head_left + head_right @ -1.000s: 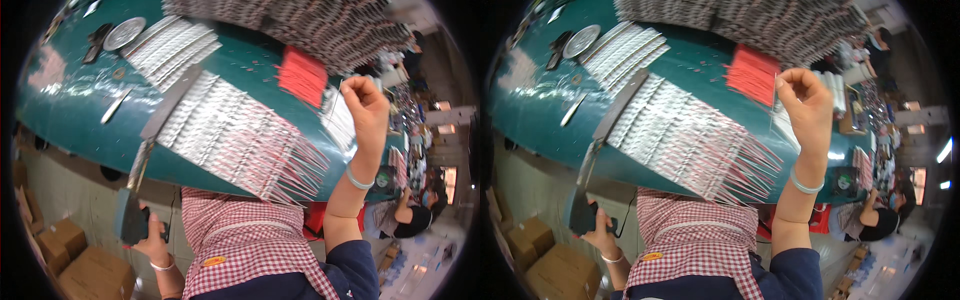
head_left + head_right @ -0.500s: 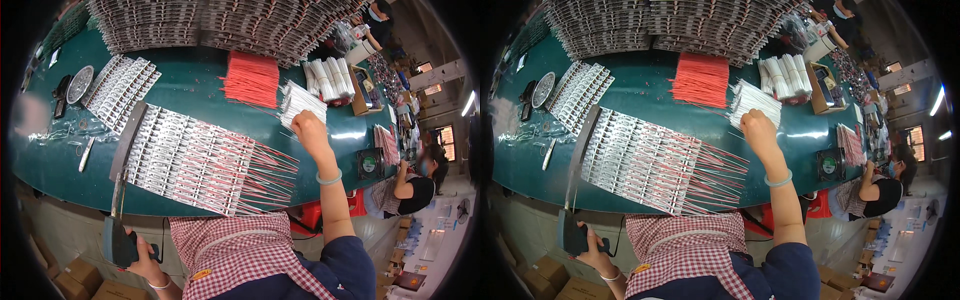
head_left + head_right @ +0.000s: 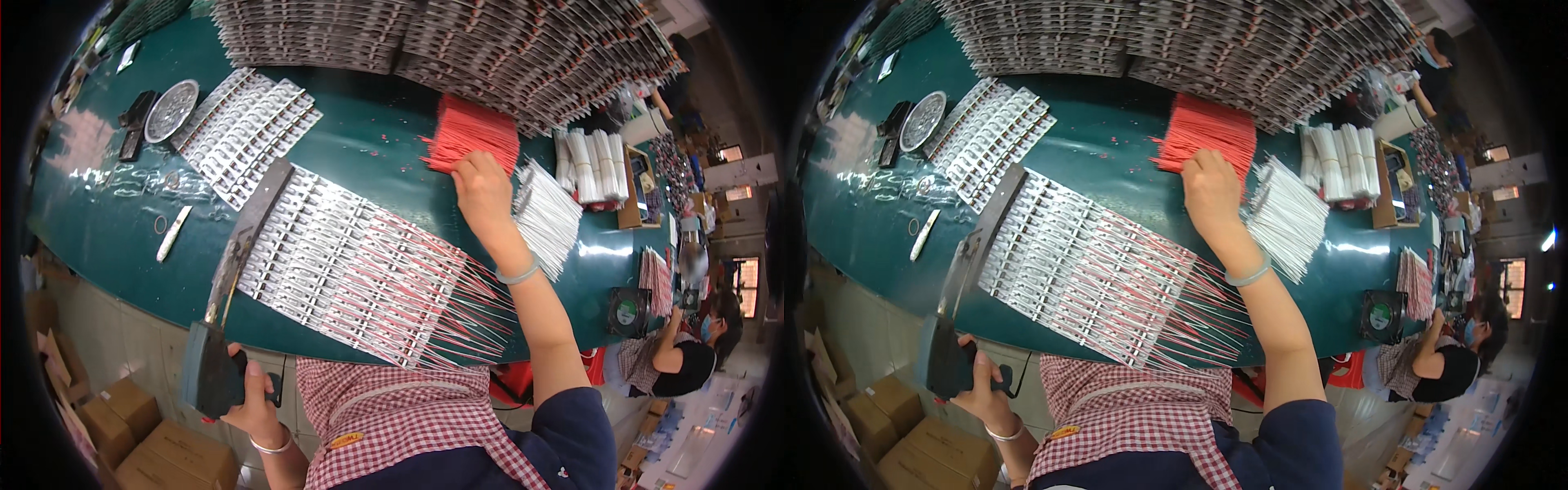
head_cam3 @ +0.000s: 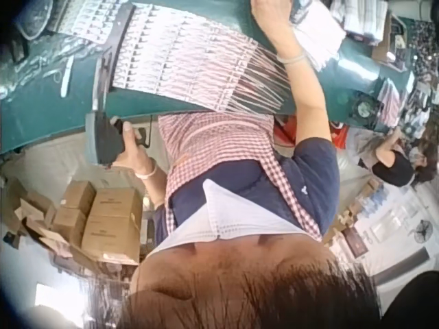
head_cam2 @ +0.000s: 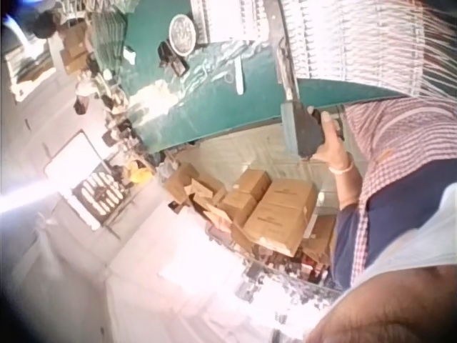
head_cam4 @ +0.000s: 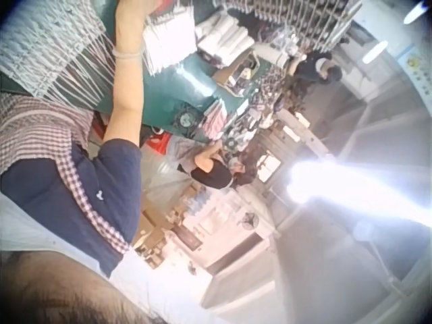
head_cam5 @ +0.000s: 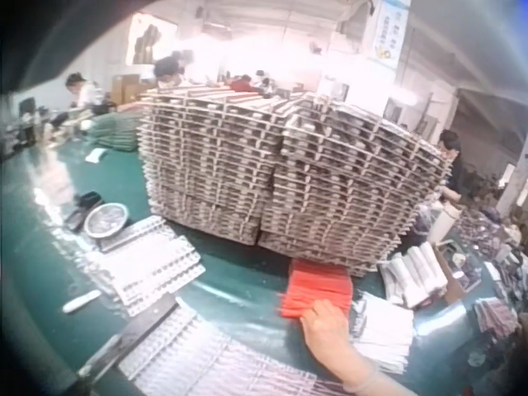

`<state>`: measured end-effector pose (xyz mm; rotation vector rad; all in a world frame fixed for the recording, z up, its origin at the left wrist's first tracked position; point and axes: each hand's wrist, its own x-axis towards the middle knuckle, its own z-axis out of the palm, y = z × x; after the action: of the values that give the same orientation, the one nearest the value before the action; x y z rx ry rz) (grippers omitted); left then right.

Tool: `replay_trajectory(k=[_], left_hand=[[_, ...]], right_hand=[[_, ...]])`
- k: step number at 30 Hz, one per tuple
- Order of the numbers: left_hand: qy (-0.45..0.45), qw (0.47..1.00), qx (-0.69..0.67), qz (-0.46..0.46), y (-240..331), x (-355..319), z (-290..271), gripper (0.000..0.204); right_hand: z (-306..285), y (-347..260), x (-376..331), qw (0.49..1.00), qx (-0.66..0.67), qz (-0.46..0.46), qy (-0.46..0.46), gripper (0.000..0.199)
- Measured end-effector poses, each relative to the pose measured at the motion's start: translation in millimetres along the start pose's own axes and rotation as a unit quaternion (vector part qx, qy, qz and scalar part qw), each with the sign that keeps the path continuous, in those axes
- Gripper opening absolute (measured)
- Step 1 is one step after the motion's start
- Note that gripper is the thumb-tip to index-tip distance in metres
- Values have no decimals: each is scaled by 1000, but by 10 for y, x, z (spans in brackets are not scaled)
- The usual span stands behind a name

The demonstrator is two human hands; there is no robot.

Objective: The person uses a soldering iron to attach red and white wires to a grid of metal components on a green workbench. They repeatedly pick up wires, apply the soldering iron to the connection points, and place the finished units into a stack. The person also moves a metal guide and stacks of components during the process.

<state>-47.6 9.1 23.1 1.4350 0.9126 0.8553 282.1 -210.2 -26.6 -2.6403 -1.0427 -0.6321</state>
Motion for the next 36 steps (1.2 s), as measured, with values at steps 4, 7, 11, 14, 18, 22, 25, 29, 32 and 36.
replay_trajectory(k=[4,7,11,14,18,22,25,29,32,36], left_hand=[[-13,1000,-9,-8,22,54,105,43],[-50,999,-15,-17,-25,92,53,46],[-56,998,-16,-23,-29,149,86,47],[-62,998,-13,-29,-22,184,100,48],[-57,998,-17,-27,55,232,124,46],[-73,997,-24,-14,98,280,150,45],[-75,997,-8,15,55,311,172,47],[-70,997,-1,17,42,343,162,49],[-74,997,-6,-13,34,397,207,44],[-123,990,31,-59,105,507,384,35]], right_hand=[[-5,14,-6,1000,10,21,7,6],[4,27,25,1000,15,12,-13,9],[-84,13,108,999,42,-13,5,12],[-252,-62,238,999,39,-31,-8,14],[-530,-399,510,984,-25,-142,-108,17],[-489,-798,690,942,-135,-223,-213,13],[-189,-924,680,926,-151,-249,-241,8],[-313,-1001,732,942,-101,-222,-232,12],[-317,-1044,694,973,-4,-179,-145,18],[-35,-1216,485,981,155,-103,-54,23]])
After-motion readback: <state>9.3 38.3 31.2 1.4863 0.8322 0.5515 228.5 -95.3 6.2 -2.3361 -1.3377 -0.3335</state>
